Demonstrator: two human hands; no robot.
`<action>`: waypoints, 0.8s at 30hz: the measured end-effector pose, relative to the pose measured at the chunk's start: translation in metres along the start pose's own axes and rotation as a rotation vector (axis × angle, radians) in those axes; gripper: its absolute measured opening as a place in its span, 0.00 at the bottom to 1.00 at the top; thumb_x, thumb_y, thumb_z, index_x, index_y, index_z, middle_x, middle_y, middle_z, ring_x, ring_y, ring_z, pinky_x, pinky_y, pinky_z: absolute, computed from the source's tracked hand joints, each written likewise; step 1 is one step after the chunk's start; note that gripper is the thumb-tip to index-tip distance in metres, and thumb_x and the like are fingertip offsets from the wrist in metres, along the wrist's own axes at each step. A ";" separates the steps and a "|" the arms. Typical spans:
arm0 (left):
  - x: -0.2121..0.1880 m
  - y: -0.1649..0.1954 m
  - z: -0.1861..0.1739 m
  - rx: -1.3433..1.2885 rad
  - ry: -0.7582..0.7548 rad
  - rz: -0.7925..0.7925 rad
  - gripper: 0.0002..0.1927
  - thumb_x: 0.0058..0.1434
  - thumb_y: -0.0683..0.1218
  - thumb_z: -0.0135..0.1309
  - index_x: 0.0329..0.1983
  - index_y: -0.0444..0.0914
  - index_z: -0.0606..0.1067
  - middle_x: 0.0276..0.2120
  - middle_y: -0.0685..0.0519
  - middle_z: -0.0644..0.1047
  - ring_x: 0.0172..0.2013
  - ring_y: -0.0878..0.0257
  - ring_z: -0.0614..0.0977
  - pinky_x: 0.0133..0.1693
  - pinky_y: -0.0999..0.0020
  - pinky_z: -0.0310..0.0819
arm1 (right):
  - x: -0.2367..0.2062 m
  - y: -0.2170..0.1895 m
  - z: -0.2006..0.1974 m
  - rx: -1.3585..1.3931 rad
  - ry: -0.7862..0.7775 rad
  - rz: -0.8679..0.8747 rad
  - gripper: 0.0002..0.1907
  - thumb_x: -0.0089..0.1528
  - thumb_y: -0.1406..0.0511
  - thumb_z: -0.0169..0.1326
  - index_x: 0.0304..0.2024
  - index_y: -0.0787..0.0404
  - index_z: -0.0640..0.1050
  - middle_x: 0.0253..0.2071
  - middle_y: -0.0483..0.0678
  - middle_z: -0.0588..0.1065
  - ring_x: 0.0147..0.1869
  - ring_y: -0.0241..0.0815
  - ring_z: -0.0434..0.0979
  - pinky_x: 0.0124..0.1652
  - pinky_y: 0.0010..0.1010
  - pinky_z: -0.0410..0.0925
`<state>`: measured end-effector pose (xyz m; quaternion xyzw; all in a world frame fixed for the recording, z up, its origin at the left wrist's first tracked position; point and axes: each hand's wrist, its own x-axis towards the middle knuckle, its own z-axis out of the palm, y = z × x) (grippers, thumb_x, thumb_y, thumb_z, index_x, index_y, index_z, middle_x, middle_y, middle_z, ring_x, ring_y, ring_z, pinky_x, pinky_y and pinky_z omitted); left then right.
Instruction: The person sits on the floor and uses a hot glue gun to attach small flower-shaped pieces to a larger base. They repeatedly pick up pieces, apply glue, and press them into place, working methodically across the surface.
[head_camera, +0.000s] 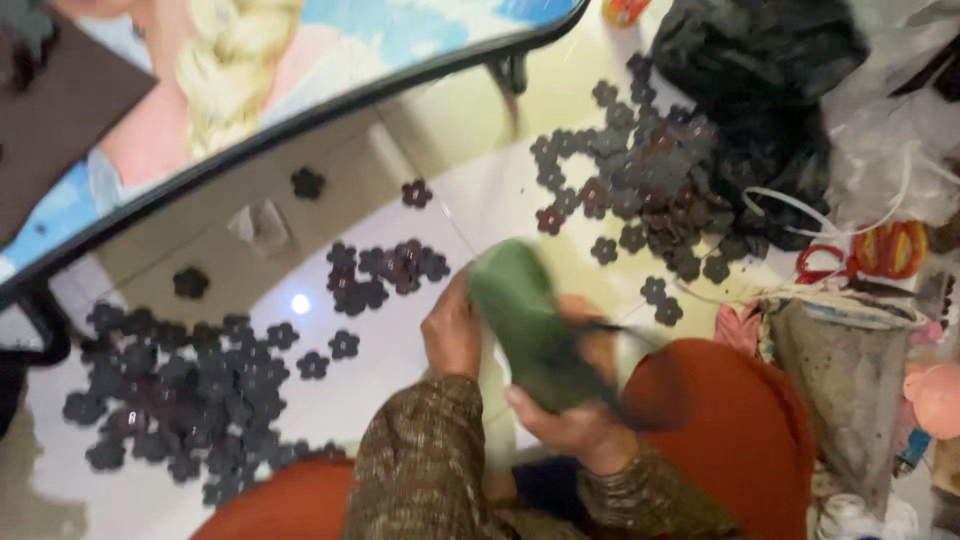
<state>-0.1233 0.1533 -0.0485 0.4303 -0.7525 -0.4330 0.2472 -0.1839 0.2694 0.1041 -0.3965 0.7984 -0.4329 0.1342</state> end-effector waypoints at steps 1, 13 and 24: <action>0.005 -0.003 0.004 0.019 0.016 0.065 0.12 0.69 0.40 0.47 0.52 0.40 0.78 0.42 0.42 0.82 0.40 0.46 0.85 0.39 0.57 0.81 | 0.003 0.004 0.004 -0.219 -0.037 -0.044 0.46 0.49 0.59 0.67 0.66 0.68 0.64 0.56 0.61 0.71 0.54 0.56 0.76 0.51 0.44 0.71; 0.020 0.014 -0.026 -0.046 0.073 -0.325 0.07 0.67 0.47 0.50 0.44 0.40 0.74 0.36 0.45 0.82 0.37 0.49 0.83 0.41 0.55 0.74 | 0.023 0.089 0.020 0.386 0.231 0.576 0.26 0.55 0.66 0.60 0.55 0.66 0.72 0.44 0.49 0.78 0.43 0.41 0.78 0.44 0.34 0.72; 0.012 0.005 -0.026 0.293 -0.047 -0.437 0.17 0.60 0.55 0.61 0.40 0.39 0.72 0.33 0.46 0.81 0.37 0.47 0.82 0.38 0.51 0.73 | 0.016 0.110 0.059 -0.058 0.183 0.472 0.46 0.53 0.59 0.64 0.69 0.65 0.61 0.59 0.59 0.66 0.62 0.56 0.69 0.59 0.43 0.65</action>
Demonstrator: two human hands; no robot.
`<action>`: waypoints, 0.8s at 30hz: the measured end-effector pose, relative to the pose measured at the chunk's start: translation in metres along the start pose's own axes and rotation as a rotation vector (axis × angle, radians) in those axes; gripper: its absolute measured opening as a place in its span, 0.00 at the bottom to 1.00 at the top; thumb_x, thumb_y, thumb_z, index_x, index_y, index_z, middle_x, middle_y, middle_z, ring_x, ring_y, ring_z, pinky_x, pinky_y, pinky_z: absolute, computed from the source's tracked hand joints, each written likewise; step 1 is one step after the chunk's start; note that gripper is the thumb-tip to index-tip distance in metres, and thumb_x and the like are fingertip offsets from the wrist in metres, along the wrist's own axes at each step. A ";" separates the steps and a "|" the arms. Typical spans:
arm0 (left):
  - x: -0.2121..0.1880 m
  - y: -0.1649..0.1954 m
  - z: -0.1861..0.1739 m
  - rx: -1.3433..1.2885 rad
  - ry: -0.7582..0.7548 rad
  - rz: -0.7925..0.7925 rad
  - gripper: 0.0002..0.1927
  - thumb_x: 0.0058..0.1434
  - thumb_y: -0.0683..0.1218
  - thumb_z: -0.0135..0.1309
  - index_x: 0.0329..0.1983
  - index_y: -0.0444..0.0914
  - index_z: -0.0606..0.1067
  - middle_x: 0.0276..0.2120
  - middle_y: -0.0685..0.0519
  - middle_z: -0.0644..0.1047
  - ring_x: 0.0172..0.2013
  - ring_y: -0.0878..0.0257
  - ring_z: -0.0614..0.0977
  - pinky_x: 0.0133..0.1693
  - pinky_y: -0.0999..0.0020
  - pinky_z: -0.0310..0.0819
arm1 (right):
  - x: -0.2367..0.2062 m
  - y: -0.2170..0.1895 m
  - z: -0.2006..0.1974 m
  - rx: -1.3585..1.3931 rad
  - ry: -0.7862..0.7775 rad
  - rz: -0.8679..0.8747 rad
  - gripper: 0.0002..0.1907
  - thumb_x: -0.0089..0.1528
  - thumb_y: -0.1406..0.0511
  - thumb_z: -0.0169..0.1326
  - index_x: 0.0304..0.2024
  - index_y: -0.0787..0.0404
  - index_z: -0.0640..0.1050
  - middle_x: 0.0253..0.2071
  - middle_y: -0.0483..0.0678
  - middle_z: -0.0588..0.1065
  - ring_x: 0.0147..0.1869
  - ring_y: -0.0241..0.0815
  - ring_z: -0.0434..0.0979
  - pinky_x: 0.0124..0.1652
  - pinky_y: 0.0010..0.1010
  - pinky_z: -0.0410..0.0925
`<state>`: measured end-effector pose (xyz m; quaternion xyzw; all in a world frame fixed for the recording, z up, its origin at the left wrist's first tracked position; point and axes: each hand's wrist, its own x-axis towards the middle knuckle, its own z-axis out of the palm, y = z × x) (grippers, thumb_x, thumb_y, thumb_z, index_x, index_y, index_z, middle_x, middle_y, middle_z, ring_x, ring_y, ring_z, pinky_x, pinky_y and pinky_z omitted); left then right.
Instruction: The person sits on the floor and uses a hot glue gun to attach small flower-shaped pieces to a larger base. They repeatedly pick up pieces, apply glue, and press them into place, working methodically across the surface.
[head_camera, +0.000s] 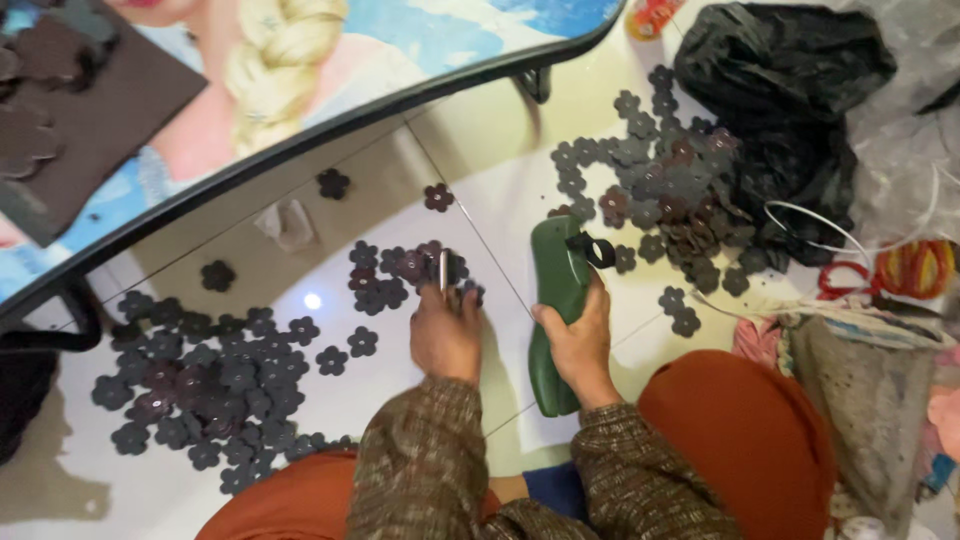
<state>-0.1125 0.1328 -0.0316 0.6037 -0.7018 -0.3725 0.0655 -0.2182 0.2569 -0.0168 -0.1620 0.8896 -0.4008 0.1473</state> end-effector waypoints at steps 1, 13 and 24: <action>-0.002 -0.011 -0.006 -0.017 -0.023 -0.062 0.17 0.60 0.55 0.60 0.41 0.39 0.73 0.33 0.46 0.81 0.37 0.48 0.83 0.38 0.51 0.74 | 0.000 -0.001 0.002 -0.023 -0.006 -0.004 0.46 0.52 0.59 0.64 0.70 0.64 0.61 0.59 0.59 0.65 0.63 0.56 0.68 0.60 0.44 0.64; 0.031 -0.086 -0.098 -0.287 0.301 -0.107 0.15 0.68 0.50 0.55 0.47 0.35 0.69 0.38 0.44 0.79 0.36 0.50 0.82 0.41 0.57 0.76 | -0.006 -0.015 0.009 -0.180 -0.026 -0.018 0.48 0.53 0.56 0.64 0.70 0.65 0.58 0.60 0.59 0.63 0.66 0.59 0.63 0.62 0.48 0.59; 0.037 -0.059 -0.092 -0.237 0.211 -0.081 0.13 0.57 0.43 0.65 0.39 0.38 0.72 0.37 0.46 0.82 0.38 0.54 0.84 0.42 0.59 0.76 | -0.012 -0.021 0.015 -0.242 0.018 -0.017 0.47 0.52 0.55 0.64 0.68 0.65 0.60 0.59 0.60 0.64 0.65 0.61 0.63 0.60 0.51 0.60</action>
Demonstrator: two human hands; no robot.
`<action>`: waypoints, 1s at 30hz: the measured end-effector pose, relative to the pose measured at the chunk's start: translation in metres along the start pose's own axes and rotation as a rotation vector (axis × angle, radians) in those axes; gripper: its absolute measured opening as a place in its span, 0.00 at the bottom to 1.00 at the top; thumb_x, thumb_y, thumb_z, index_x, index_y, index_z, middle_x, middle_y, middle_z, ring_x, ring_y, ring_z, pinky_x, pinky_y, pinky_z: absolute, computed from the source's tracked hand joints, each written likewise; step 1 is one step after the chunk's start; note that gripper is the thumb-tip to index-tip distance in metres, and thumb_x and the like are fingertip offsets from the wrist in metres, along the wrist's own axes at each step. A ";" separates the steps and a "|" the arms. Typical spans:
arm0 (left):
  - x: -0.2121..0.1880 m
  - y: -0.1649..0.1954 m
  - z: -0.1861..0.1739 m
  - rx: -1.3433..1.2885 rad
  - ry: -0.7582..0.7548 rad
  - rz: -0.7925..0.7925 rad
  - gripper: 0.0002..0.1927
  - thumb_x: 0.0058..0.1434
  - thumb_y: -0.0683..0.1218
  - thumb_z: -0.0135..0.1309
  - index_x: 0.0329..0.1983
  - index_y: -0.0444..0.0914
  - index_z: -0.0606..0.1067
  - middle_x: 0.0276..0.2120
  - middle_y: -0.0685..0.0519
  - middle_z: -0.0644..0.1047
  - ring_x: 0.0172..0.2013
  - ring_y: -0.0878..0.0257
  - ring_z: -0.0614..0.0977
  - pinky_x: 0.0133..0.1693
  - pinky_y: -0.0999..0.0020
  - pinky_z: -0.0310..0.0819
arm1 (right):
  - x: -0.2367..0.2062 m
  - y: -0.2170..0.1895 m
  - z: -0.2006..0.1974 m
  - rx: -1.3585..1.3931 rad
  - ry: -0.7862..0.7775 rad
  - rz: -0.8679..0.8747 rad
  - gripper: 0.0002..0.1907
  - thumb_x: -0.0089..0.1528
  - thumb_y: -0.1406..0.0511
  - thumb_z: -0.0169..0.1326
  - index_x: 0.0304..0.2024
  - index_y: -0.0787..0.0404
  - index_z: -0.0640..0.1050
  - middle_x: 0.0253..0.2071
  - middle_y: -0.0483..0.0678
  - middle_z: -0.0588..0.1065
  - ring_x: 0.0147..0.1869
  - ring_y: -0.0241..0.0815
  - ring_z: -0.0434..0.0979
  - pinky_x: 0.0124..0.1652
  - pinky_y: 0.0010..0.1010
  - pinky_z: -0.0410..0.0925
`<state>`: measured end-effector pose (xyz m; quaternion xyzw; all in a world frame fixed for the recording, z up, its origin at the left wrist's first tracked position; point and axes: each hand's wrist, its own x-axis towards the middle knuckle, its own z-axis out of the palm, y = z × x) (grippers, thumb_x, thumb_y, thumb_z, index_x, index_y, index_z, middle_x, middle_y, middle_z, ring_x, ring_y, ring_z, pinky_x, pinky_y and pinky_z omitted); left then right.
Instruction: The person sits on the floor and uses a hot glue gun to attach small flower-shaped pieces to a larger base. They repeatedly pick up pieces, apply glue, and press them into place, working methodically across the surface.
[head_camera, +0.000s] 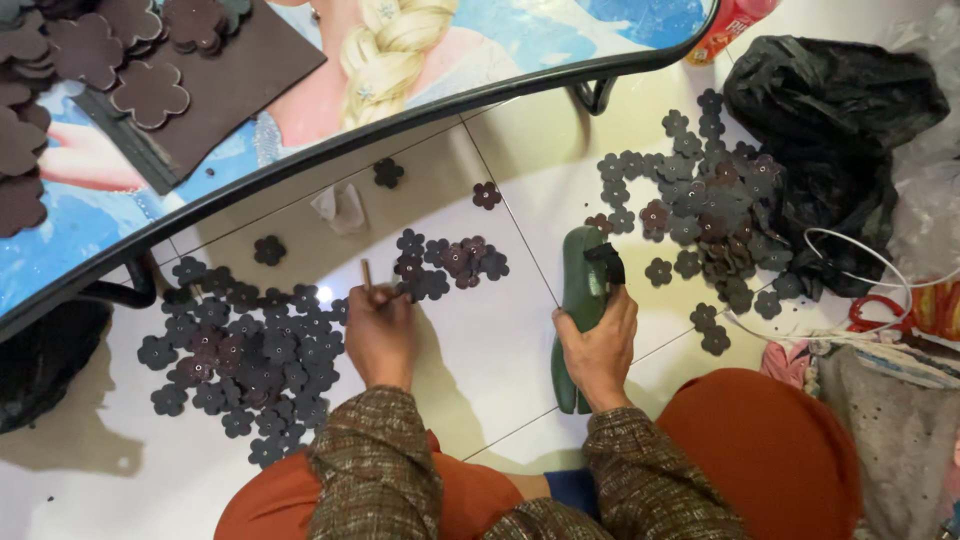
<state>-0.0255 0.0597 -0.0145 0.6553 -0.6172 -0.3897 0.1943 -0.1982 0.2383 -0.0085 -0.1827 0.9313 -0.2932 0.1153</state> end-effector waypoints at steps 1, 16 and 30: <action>0.001 -0.003 -0.002 -0.040 0.057 0.032 0.13 0.57 0.42 0.65 0.38 0.37 0.71 0.37 0.47 0.82 0.38 0.55 0.84 0.42 0.60 0.76 | 0.000 0.000 0.000 -0.003 0.010 -0.007 0.47 0.52 0.55 0.64 0.68 0.65 0.60 0.59 0.60 0.64 0.65 0.61 0.63 0.60 0.52 0.60; -0.004 0.012 0.022 0.332 -0.081 0.182 0.14 0.61 0.50 0.64 0.33 0.38 0.73 0.31 0.45 0.81 0.33 0.51 0.81 0.38 0.55 0.75 | 0.000 -0.005 -0.001 0.002 0.012 0.004 0.46 0.52 0.56 0.64 0.68 0.63 0.61 0.57 0.60 0.65 0.63 0.61 0.65 0.59 0.52 0.61; -0.024 0.009 0.016 0.311 -0.246 0.292 0.12 0.58 0.48 0.64 0.37 0.38 0.74 0.30 0.43 0.77 0.34 0.46 0.79 0.35 0.49 0.72 | 0.001 0.000 0.003 -0.027 0.016 -0.039 0.46 0.52 0.56 0.63 0.67 0.68 0.61 0.58 0.61 0.65 0.63 0.62 0.64 0.60 0.52 0.61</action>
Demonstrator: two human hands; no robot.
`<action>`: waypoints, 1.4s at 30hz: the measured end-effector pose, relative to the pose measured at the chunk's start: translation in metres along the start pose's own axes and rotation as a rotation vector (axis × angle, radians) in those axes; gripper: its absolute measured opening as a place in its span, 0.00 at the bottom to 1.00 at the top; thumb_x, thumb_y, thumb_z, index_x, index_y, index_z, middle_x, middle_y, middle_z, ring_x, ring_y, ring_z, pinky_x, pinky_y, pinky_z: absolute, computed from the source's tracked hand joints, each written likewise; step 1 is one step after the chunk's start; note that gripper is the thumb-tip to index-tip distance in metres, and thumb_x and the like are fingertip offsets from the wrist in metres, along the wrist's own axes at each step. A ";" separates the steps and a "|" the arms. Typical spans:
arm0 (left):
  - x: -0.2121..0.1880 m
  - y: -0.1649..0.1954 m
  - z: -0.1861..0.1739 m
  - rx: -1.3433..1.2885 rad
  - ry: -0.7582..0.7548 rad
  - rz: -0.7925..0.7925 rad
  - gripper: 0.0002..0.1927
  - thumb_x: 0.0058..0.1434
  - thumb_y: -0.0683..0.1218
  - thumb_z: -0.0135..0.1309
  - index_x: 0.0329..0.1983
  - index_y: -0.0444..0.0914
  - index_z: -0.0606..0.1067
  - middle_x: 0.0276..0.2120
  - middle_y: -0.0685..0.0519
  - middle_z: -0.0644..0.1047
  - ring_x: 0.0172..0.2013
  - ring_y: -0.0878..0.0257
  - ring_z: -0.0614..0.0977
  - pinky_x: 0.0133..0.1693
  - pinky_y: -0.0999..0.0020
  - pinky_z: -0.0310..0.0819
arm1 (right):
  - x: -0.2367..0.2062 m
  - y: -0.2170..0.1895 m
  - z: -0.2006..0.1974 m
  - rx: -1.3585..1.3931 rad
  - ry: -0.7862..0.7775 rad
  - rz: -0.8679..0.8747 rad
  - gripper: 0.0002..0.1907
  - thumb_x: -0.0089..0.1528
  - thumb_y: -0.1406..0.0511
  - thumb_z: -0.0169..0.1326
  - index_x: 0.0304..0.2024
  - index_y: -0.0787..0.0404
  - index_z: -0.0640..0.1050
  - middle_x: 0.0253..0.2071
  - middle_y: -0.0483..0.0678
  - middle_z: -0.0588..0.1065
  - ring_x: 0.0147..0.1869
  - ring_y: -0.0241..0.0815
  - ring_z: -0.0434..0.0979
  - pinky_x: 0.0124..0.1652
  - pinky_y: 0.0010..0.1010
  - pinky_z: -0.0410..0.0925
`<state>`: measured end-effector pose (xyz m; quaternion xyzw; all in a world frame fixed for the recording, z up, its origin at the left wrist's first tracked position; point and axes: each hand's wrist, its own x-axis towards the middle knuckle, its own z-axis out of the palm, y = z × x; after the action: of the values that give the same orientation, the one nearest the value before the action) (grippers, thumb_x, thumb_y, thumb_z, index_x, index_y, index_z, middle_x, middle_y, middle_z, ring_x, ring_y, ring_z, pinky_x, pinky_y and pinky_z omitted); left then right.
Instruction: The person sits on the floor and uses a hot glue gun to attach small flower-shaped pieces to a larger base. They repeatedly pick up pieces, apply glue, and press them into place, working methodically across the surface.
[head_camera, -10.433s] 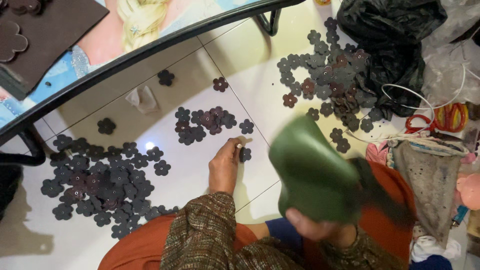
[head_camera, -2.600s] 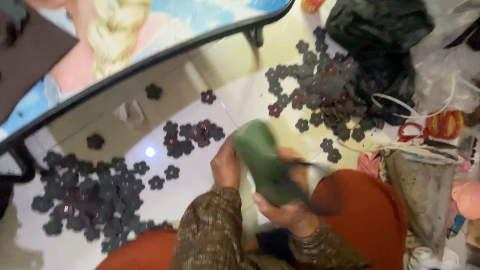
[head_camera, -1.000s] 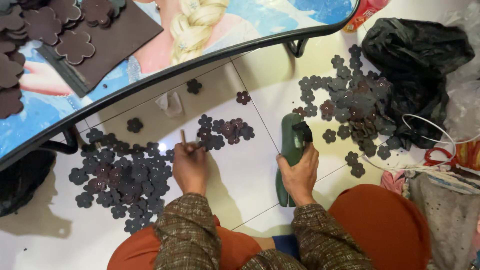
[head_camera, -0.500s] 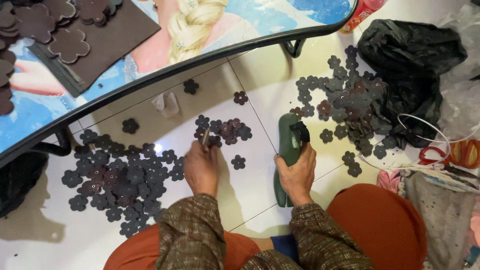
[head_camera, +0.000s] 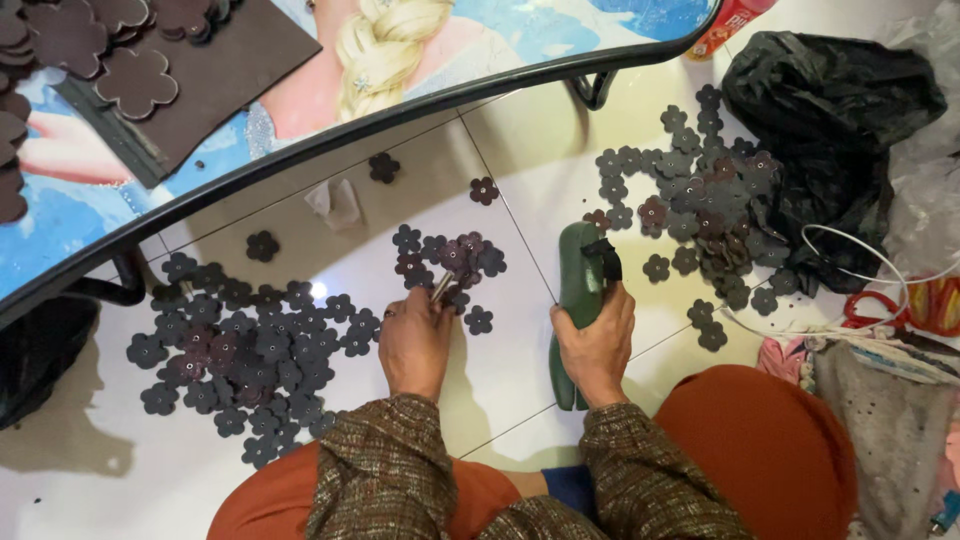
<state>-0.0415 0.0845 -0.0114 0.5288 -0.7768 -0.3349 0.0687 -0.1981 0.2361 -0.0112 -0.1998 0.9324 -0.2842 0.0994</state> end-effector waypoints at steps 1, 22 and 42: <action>-0.001 -0.001 0.002 0.010 -0.016 0.002 0.12 0.60 0.48 0.64 0.36 0.38 0.74 0.30 0.43 0.77 0.34 0.45 0.79 0.36 0.48 0.72 | 0.000 -0.001 0.000 0.007 0.007 -0.009 0.46 0.52 0.56 0.63 0.67 0.68 0.61 0.58 0.61 0.65 0.63 0.63 0.64 0.60 0.52 0.61; 0.008 -0.023 -0.001 -0.306 -0.051 -0.395 0.14 0.63 0.53 0.58 0.38 0.39 0.71 0.31 0.49 0.81 0.32 0.54 0.84 0.39 0.60 0.77 | 0.000 -0.001 0.001 -0.015 0.000 -0.008 0.46 0.53 0.56 0.63 0.67 0.69 0.60 0.57 0.61 0.65 0.63 0.62 0.65 0.58 0.53 0.61; -0.012 -0.021 0.058 -1.118 -0.132 -0.114 0.10 0.64 0.32 0.52 0.45 0.36 0.68 0.48 0.47 0.80 0.53 0.62 0.82 0.54 0.72 0.76 | -0.003 0.002 0.005 0.010 0.095 -0.114 0.41 0.53 0.58 0.64 0.62 0.71 0.64 0.55 0.63 0.67 0.60 0.65 0.66 0.57 0.52 0.62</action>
<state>-0.0466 0.1167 -0.0658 0.4308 -0.4542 -0.7310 0.2715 -0.1946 0.2368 -0.0160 -0.2384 0.9217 -0.3033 0.0400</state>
